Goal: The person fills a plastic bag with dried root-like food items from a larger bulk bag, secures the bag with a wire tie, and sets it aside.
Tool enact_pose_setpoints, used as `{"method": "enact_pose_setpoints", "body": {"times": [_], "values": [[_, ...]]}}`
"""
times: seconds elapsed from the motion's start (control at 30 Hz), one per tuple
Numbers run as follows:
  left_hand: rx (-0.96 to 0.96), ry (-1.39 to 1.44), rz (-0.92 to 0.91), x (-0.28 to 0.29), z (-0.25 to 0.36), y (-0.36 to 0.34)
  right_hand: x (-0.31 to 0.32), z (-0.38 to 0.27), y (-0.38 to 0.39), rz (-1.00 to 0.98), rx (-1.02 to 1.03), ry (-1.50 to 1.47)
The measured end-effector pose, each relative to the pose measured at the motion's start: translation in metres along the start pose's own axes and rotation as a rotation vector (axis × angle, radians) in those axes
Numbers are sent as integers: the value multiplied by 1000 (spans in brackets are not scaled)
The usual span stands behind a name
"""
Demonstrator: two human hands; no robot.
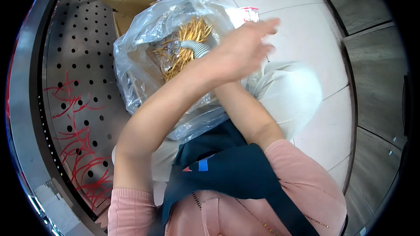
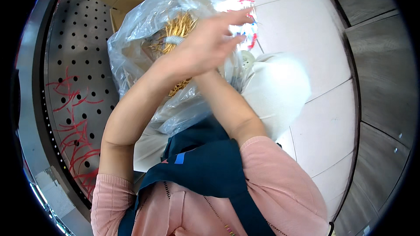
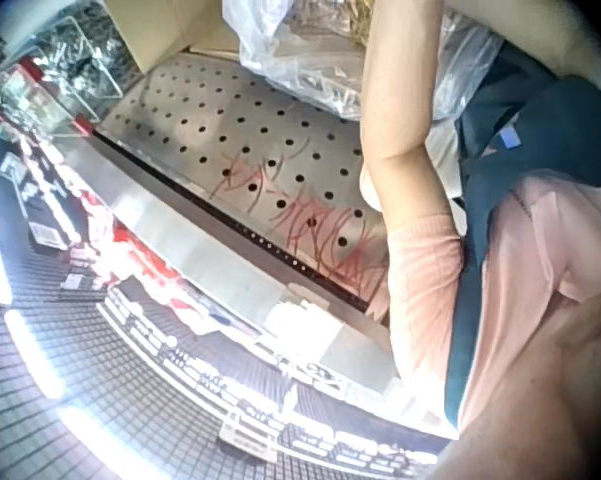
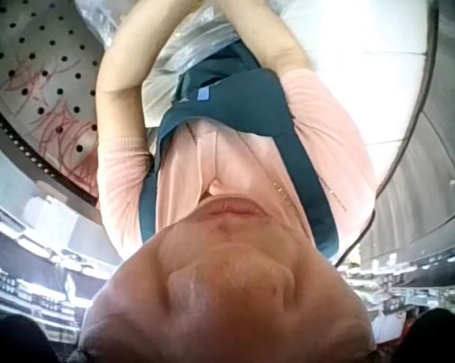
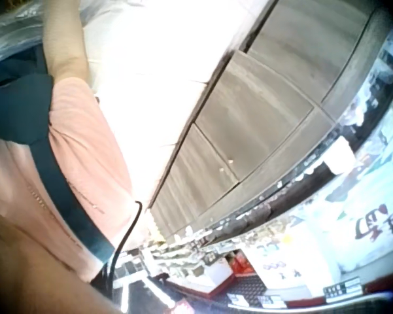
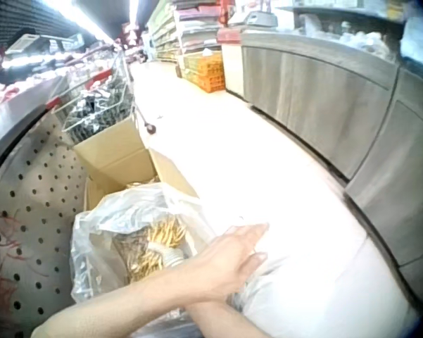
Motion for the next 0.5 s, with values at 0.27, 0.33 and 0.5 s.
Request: {"method": "enact_pose_setpoints", "body": {"times": [0.27, 0.33, 0.5], "values": [[101, -250, 298, 86, -39, -7, 15, 16, -35, -82, 245, 75], [126, 98, 574, 105, -77, 15, 14, 7, -22, -94, 85, -74], [714, -75, 752, 116, -177, 130, 18, 10, -29, 24, 51, -77]]}}
Point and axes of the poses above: each hand's wrist, its own y-axis away from the middle knuckle, its own x-axis out of the back of the hand, z = x × y, the point moved 2 cm from there along -y, towards the middle knuckle, and after that the axes turned 3 degrees about -z, right-handed, at the moved point
